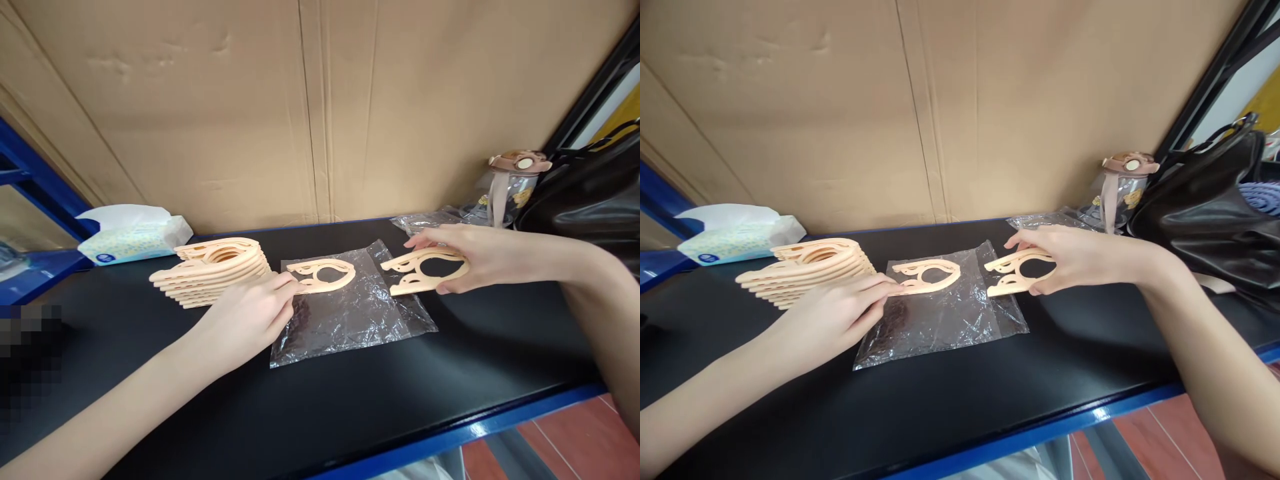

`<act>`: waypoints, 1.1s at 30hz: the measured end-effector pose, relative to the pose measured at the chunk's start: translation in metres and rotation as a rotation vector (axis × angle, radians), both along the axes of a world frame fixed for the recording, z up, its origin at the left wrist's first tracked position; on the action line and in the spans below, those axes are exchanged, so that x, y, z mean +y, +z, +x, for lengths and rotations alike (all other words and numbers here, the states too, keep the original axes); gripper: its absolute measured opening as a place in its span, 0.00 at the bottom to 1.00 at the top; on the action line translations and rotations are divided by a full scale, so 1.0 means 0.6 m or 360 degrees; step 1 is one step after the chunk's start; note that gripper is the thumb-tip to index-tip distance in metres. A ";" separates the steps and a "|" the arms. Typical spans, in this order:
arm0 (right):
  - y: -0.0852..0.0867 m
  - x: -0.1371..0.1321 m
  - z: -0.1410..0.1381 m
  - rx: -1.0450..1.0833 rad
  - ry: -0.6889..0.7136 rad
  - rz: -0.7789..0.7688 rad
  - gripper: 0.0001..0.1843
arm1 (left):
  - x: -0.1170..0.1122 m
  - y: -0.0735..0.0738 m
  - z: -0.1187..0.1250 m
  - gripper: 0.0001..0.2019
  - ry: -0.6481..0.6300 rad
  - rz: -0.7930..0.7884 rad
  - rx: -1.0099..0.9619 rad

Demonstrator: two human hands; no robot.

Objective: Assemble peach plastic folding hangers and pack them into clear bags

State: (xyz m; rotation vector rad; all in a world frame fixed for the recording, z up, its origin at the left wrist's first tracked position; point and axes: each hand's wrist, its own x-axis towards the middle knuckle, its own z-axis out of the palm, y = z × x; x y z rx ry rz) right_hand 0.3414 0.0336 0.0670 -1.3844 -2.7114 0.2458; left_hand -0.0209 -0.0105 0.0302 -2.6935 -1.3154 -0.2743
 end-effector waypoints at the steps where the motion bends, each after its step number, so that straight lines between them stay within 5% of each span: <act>1: -0.004 0.000 -0.002 -0.0022 -0.0010 -0.0007 0.38 | 0.001 -0.002 -0.001 0.18 0.0005 -0.0011 0.0024; 10: -0.020 -0.008 -0.028 -0.0039 0.0121 0.0201 0.35 | 0.005 0.002 -0.005 0.25 -0.0064 -0.0070 0.0191; 17: -0.020 0.002 -0.014 -0.0190 -0.0005 0.0379 0.34 | 0.007 0.000 -0.010 0.27 -0.0129 -0.0057 0.0150; 25: -0.021 -0.009 -0.036 0.0027 0.0186 -0.0039 0.35 | 0.007 0.001 -0.007 0.24 -0.0103 -0.0082 0.0172; 33: -0.032 -0.016 -0.076 0.0089 0.0283 -0.0042 0.30 | 0.009 -0.003 -0.006 0.20 -0.0075 -0.0074 0.0141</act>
